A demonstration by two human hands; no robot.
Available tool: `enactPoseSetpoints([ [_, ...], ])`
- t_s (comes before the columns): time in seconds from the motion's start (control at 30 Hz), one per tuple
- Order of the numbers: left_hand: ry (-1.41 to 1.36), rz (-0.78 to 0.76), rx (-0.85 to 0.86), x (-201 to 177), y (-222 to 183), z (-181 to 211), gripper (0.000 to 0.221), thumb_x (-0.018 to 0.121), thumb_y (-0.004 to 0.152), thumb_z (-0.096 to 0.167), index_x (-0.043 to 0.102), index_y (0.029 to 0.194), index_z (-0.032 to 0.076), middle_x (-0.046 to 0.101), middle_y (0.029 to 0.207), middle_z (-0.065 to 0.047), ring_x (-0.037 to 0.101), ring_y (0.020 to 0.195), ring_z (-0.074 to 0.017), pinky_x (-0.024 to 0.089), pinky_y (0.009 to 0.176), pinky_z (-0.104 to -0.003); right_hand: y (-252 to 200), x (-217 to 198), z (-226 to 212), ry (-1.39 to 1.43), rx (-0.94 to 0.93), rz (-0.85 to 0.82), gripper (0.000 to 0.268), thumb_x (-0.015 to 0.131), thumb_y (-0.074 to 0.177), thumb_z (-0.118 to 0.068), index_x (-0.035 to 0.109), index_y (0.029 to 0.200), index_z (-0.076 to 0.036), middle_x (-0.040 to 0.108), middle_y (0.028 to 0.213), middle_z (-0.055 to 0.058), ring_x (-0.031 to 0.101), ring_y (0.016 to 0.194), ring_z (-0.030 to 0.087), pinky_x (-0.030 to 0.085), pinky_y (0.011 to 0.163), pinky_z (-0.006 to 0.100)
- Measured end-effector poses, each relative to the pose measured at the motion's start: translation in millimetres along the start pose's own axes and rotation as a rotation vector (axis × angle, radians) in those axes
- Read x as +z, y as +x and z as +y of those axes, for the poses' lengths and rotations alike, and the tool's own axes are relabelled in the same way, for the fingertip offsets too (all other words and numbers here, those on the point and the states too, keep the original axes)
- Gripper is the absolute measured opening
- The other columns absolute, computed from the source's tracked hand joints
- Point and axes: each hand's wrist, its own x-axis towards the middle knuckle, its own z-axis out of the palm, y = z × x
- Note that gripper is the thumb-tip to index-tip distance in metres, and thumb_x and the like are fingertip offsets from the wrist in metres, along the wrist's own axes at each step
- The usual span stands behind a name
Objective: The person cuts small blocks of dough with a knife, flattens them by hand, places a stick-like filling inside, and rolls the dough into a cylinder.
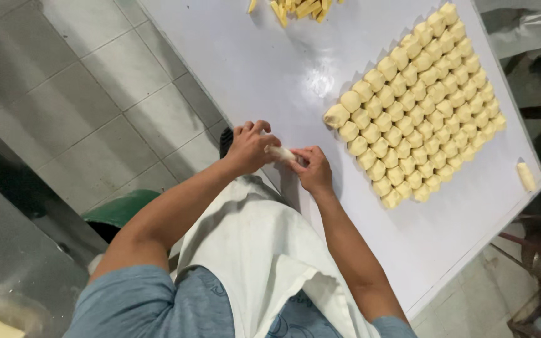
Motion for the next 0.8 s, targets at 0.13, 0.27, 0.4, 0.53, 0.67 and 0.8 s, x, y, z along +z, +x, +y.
enactPoseSetpoints([
  [0.13, 0.055, 0.055, 0.075, 10, -5, -3, 0.036, 0.083, 0.082, 0.039, 0.077, 0.115, 0.028, 0.057, 0.134, -0.005, 0.051, 0.121, -0.0311, 0.035, 0.102, -0.049, -5, 13, 3, -0.251, -0.337, 0.233, 0.036, 0.086, 0.077, -0.02, 0.078, 0.112, -0.02, 0.065, 0.109, 0.004, 0.063, 0.105, 0.028, 0.054, 0.088, 0.042],
  [0.27, 0.035, 0.029, 0.014, 13, -17, 17, 0.071, 0.087, 0.069, 0.031, 0.063, 0.135, 0.021, 0.049, 0.141, -0.01, 0.046, 0.127, -0.0356, 0.034, 0.105, -0.051, -21, 12, 8, -0.228, -0.393, 0.295, 0.041, 0.08, 0.079, -0.012, 0.076, 0.12, -0.016, 0.065, 0.124, 0.007, 0.062, 0.111, 0.03, 0.052, 0.097, 0.042],
  [0.4, 0.025, 0.126, -0.056, 3, -33, 12, 0.088, 0.09, 0.068, 0.029, 0.051, 0.145, 0.016, 0.041, 0.143, -0.018, 0.039, 0.129, -0.0413, 0.032, 0.099, -0.057, -37, 19, 17, -0.305, -0.573, 0.283, 0.065, 0.069, 0.09, -0.01, 0.048, 0.15, 0.001, 0.051, 0.151, 0.021, 0.05, 0.139, 0.041, 0.039, 0.119, 0.05],
  [0.53, -0.062, 0.258, -0.299, -11, -66, -13, 0.074, 0.087, 0.081, 0.028, 0.052, 0.145, 0.018, 0.045, 0.141, -0.014, 0.043, 0.131, -0.0376, 0.035, 0.107, -0.053, -31, 61, 12, -0.358, -0.639, 0.134, 0.083, 0.056, 0.105, -0.038, 0.014, 0.16, 0.009, 0.029, 0.163, 0.03, 0.028, 0.153, 0.048, 0.021, 0.125, 0.06],
  [0.67, -0.083, 0.295, -0.311, -29, -82, -37, 0.075, 0.086, 0.084, 0.03, 0.05, 0.148, 0.014, 0.044, 0.141, -0.017, 0.045, 0.124, -0.0373, 0.037, 0.105, -0.053, 53, 72, -7, -0.548, -0.493, 0.266, 0.092, 0.037, 0.108, -0.061, 0.005, 0.164, 0.005, 0.013, 0.172, 0.028, 0.019, 0.159, 0.044, 0.011, 0.128, 0.064],
  [0.8, -0.086, 0.257, -0.365, -47, -85, -50, 0.078, 0.086, 0.082, 0.033, 0.049, 0.147, 0.013, 0.04, 0.14, -0.019, 0.045, 0.118, -0.0374, 0.037, 0.101, -0.054, 176, 46, -47, -0.481, -0.314, 0.381, 0.093, 0.023, 0.107, -0.069, 0.003, 0.166, -0.001, 0.007, 0.173, 0.025, 0.016, 0.161, 0.042, 0.013, 0.127, 0.064],
])
